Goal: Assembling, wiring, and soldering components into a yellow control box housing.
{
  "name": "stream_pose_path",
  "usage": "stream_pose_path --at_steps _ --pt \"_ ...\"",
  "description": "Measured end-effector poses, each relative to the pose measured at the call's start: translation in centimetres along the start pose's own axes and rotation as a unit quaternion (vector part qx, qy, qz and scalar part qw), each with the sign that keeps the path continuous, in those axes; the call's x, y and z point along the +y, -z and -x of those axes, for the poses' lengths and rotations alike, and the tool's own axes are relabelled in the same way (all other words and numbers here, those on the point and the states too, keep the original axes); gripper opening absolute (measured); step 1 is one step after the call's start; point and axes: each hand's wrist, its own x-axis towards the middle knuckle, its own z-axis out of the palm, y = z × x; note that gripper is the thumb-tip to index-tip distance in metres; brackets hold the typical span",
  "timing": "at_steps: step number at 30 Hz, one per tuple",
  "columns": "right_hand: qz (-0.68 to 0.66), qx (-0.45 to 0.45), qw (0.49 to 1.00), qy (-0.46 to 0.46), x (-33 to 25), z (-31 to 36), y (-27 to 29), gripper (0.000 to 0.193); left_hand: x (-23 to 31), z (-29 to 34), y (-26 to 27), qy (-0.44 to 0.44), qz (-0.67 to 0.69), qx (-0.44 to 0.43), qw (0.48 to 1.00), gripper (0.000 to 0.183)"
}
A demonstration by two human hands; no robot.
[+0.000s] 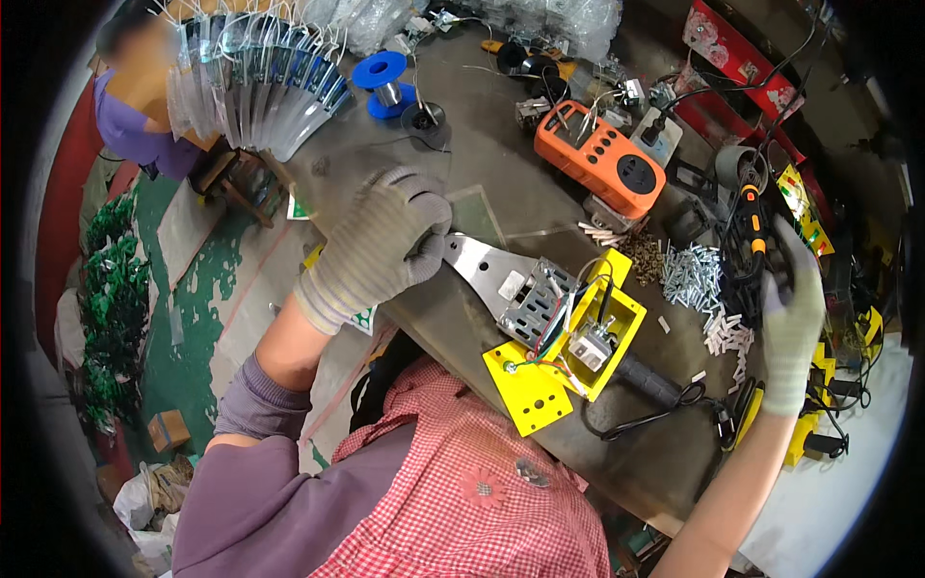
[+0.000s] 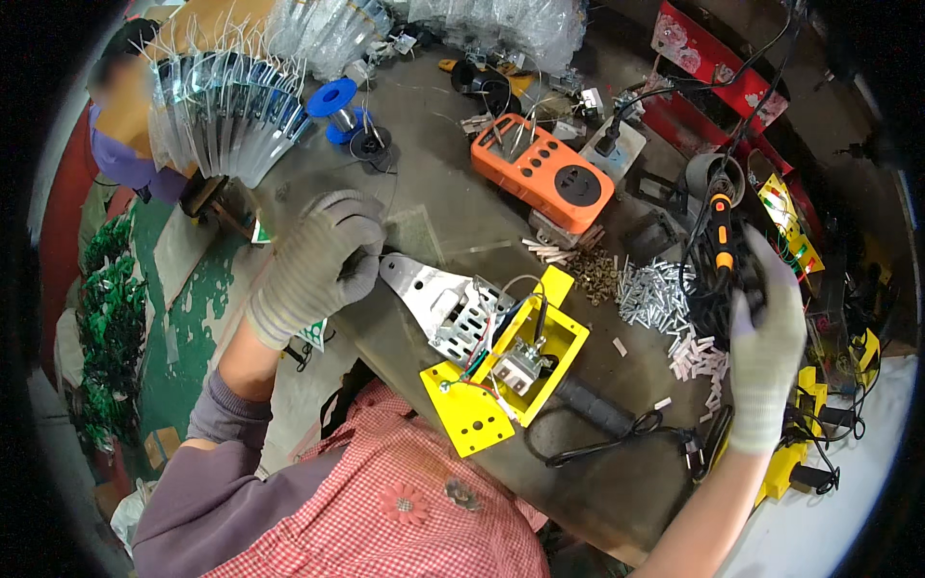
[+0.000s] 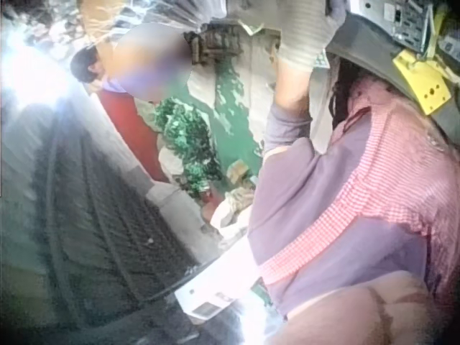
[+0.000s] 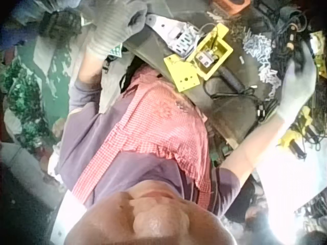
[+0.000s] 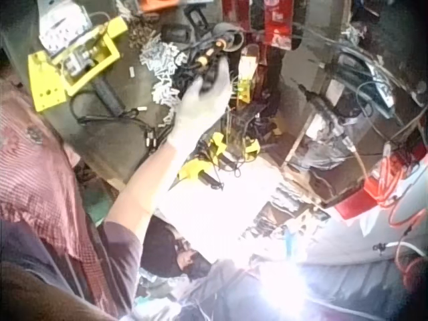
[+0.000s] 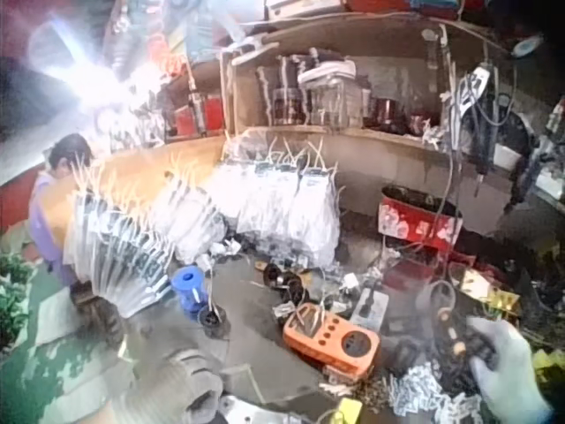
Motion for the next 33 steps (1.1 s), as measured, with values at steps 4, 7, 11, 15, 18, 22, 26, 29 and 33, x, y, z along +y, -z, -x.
stream_pose_path --at_steps 4,7,11,15,18,22,26,29,33 --pt "-0.075 -0.116 0.990 -0.005 2.9 -3.6 -3.1 0.051 1.1 1.5 -1.0 0.002 0.014 0.071 0.997 0.021" --pt "0.066 -0.004 0.984 0.163 4.4 -4.6 -3.7 0.042 2.7 1.2 -0.7 -0.010 -0.012 0.031 0.999 0.026" --pt "-0.041 0.120 0.984 0.128 2.0 -3.5 -2.0 0.027 4.3 0.3 -1.0 -0.032 0.029 0.086 0.995 0.024" --pt "-0.115 0.212 0.964 0.115 1.4 -0.4 1.1 0.021 5.4 0.0 -2.0 0.012 0.086 0.240 0.967 0.020" --pt "-0.103 0.279 0.954 0.032 2.9 2.2 3.1 0.030 6.2 0.6 -1.6 0.042 0.129 0.206 0.969 0.021" --pt "-0.417 0.376 0.812 -0.158 1.0 4.2 2.7 0.038 8.3 2.0 -0.8 0.015 0.220 0.179 0.959 0.023" --pt "-0.592 0.238 0.733 -0.236 -1.9 5.4 0.6 0.036 9.8 3.0 -1.4 0.009 0.244 0.134 0.960 0.026" --pt "-0.617 0.152 0.734 -0.239 -3.1 4.9 -1.2 0.037 10.0 3.2 -2.1 -0.002 0.262 0.126 0.957 0.025" --pt "-0.655 0.045 0.725 -0.208 -3.1 3.7 -1.6 0.033 10.0 3.4 -2.6 -0.002 0.244 0.147 0.959 0.023"
